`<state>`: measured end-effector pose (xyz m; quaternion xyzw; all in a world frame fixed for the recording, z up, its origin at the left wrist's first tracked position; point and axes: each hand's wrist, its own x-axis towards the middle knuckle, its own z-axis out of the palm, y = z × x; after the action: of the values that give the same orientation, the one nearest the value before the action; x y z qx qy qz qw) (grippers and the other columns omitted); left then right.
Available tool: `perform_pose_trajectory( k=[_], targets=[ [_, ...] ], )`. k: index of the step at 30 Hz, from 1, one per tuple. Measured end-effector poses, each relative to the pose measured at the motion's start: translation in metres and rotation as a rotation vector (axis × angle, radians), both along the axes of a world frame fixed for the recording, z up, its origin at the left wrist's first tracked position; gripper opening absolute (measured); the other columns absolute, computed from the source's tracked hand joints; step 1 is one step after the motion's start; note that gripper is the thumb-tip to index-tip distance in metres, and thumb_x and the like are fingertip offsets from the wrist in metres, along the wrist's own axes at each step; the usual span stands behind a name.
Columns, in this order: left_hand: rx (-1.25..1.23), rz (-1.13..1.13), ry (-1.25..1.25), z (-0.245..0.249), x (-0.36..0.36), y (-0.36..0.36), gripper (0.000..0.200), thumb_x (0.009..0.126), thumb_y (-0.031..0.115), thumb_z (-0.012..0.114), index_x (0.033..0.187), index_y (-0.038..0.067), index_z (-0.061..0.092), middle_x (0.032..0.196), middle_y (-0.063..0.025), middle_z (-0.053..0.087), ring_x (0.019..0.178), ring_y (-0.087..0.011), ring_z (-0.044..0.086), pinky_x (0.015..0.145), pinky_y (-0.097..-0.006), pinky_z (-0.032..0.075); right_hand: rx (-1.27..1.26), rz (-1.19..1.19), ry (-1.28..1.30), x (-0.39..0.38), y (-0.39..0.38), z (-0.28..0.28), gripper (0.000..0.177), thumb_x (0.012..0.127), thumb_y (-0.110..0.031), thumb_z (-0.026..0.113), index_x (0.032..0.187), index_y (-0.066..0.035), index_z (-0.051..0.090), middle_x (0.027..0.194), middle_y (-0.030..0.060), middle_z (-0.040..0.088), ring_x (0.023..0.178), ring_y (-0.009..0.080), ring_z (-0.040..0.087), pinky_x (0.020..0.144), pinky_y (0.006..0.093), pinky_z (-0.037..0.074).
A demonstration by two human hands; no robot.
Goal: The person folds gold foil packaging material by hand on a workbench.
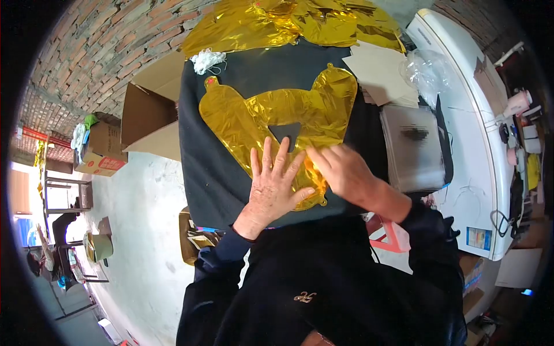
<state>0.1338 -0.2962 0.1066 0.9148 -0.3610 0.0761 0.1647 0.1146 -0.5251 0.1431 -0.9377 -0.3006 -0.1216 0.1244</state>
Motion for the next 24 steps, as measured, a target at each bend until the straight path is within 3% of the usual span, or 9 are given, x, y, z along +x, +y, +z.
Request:
perform_pose_trajectory(
  k=[4, 6, 10, 11, 12, 16, 19, 22, 24],
  targets=[
    [0.071, 0.01, 0.006, -0.001, -0.002, -0.001, 0.083, 0.096, 0.071, 0.055, 0.159, 0.019, 0.047, 0.168, -0.0225, 0.03, 0.155, -0.0514, 0.023, 0.121, -0.0723, 0.016, 0.179, -0.05, 1.142, -0.053, -0.013, 0.063, 0.048, 0.106, -0.036, 0.057, 0.136, 0.002, 0.062, 0.116, 0.0191, 0.071, 0.12, 0.0331, 0.065, 0.097, 0.0479, 0.053],
    [0.069, 0.006, 0.011, -0.001, -0.001, -0.001, 0.083, 0.096, 0.071, 0.056, 0.159, 0.018, 0.047, 0.168, -0.0225, 0.03, 0.155, -0.0516, 0.023, 0.121, -0.0726, 0.016, 0.429, 0.22, 1.208, -0.081, -0.051, 0.044, 0.054, 0.103, -0.049, 0.062, 0.133, -0.005, 0.065, 0.11, 0.0161, 0.075, 0.122, 0.0353, 0.065, 0.103, 0.0524, 0.05],
    [0.064, 0.01, 0.031, -0.001, 0.0, -0.002, 0.082, 0.096, 0.069, 0.058, 0.16, 0.018, 0.046, 0.169, -0.0219, 0.03, 0.156, -0.0517, 0.022, 0.121, -0.0724, 0.014, 0.113, -0.003, 0.57, -0.088, -0.063, 0.075, 0.04, 0.099, -0.048, 0.069, 0.107, -0.01, 0.077, 0.096, 0.0111, 0.077, 0.106, 0.0287, 0.071, 0.093, 0.0468, 0.051],
    [0.062, 0.013, 0.033, -0.002, -0.001, -0.003, 0.082, 0.096, 0.069, 0.058, 0.159, 0.018, 0.047, 0.169, -0.0217, 0.03, 0.156, -0.0516, 0.021, 0.122, -0.0723, 0.013, 0.141, -0.127, 0.664, -0.082, -0.058, 0.08, 0.028, 0.097, -0.037, 0.073, 0.093, -0.009, 0.078, 0.094, 0.0115, 0.076, 0.088, 0.0263, 0.072, 0.085, 0.0435, 0.05],
    [0.061, 0.018, 0.034, -0.002, -0.001, -0.003, 0.082, 0.095, 0.069, 0.058, 0.159, 0.018, 0.047, 0.169, -0.0215, 0.03, 0.156, -0.0515, 0.021, 0.122, -0.0722, 0.012, 0.208, -0.134, 0.504, -0.076, -0.054, 0.069, 0.021, 0.096, -0.026, 0.073, 0.102, -0.006, 0.074, 0.087, 0.0101, 0.074, 0.071, 0.0271, 0.069, 0.082, 0.0464, 0.048],
    [0.036, 0.015, 0.019, -0.003, -0.001, -0.003, 0.082, 0.089, 0.064, 0.069, 0.153, 0.016, 0.053, 0.168, -0.0206, 0.03, 0.155, -0.0524, 0.021, 0.122, -0.0743, 0.015, 0.102, -0.04, 0.068, -0.029, -0.007, 0.024, 0.065, 0.097, -0.03, 0.07, 0.15, 0.001, 0.048, 0.143, 0.0266, 0.058, 0.134, 0.0386, 0.056, 0.113, 0.0509, 0.04],
    [0.06, 0.019, 0.004, -0.004, 0.0, -0.003, 0.08, 0.086, 0.062, 0.07, 0.148, 0.012, 0.058, 0.167, -0.0204, 0.032, 0.155, -0.0527, 0.023, 0.121, -0.0747, 0.015, 0.121, 0.029, 0.187, -0.004, 0.014, -0.019, 0.082, 0.095, -0.04, 0.071, 0.159, 0.0, 0.039, 0.165, 0.0283, 0.033, 0.156, 0.0453, 0.028, 0.126, 0.0532, 0.027],
    [0.05, 0.028, -0.015, -0.007, 0.0, -0.004, 0.08, 0.088, 0.063, 0.069, 0.149, 0.013, 0.057, 0.167, -0.0203, 0.033, 0.154, -0.0527, 0.023, 0.121, -0.0748, 0.016, 0.057, 0.043, 0.163, 0.018, 0.012, -0.036, 0.089, 0.096, -0.052, 0.066, 0.16, 0.003, 0.036, 0.168, 0.0294, 0.029, 0.157, 0.0446, 0.026, 0.129, 0.0536, 0.022],
    [0.035, 0.031, 0.001, -0.005, -0.001, -0.005, 0.08, 0.09, 0.065, 0.067, 0.153, 0.018, 0.054, 0.166, -0.0205, 0.033, 0.154, -0.0529, 0.023, 0.121, -0.075, 0.016, -0.067, -0.023, 0.052, 0.036, -0.001, -0.055, 0.092, 0.105, -0.066, 0.043, 0.158, 0.009, 0.035, 0.167, 0.0303, 0.031, 0.158, 0.0425, 0.025, 0.13, 0.0533, 0.017]
  ],
)
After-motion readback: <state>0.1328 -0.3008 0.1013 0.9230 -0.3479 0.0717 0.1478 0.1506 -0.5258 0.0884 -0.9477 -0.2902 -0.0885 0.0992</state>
